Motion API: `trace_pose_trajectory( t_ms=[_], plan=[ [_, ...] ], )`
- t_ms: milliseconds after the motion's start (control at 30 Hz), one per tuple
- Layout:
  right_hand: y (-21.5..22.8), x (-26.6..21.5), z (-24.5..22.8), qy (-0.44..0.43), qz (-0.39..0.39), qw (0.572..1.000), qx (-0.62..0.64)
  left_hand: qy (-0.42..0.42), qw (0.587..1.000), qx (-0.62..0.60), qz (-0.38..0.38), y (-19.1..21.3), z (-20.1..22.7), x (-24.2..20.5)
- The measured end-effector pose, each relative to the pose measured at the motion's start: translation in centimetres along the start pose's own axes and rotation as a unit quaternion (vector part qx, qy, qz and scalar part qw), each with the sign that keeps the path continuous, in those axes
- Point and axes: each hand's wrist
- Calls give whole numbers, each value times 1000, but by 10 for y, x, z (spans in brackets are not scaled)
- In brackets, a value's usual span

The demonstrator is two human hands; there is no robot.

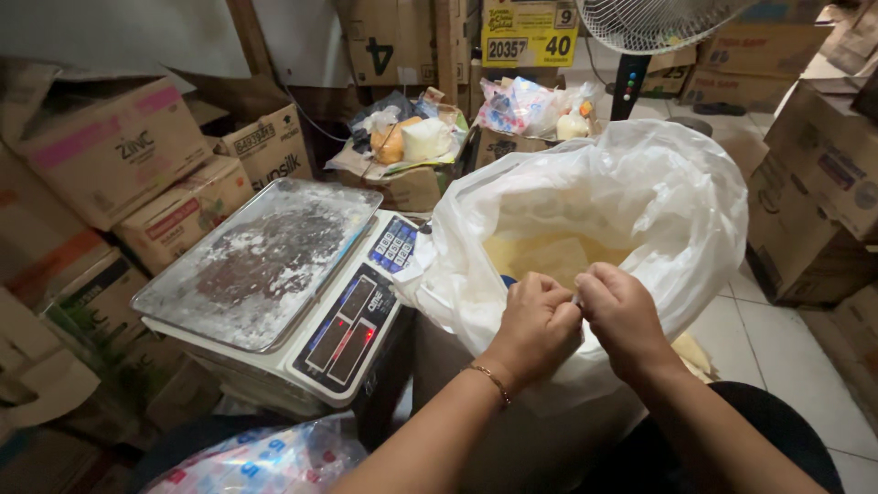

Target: The person scoops a white granular substance from a large sack into small plastic bags, weighs each bag on a digital scale, and ties the bags shut. The process is repeated multiple times.

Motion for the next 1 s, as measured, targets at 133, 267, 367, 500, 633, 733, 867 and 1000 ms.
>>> trace_pose_trajectory(
  t_ms=[133, 267, 367, 500, 633, 733, 867, 1000],
  plan=[
    [-1, -7, -11, 49, 14, 996, -71, -47, 999, -1, -13, 8, 3, -3],
    [-1, 3, -26, 47, -42, 996, -60, -132, 989, 56, -43, 19, 1, -1],
    [0, 8, -35, 26, -67, 996, -61, -100, 994, 1, -35, 24, 5, 4],
    [-6, 0, -39, 64, -27, 996, -61, -55, 997, -53, 0, 30, 21, -2],
    [-6, 4, -46, 94, -9, 994, -58, -25, 997, -68, 15, 42, 45, 0],
    [0, 11, -54, 94, -13, 995, 0, -20, 997, -79, 17, 51, 62, 10],
    [11, 17, -65, 65, -72, 987, 126, 12, 988, -151, 27, 56, 78, 15],
    [34, 30, -89, 128, -150, 955, 222, 15, 972, -215, 93, 56, 90, 34]
  ],
)
Point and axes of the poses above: each hand's wrist, its own x-axis towards the middle knuckle, its own y-axis out of the back of the hand, z = x × y, and after that the axes turned 4 degrees about y, right-handed
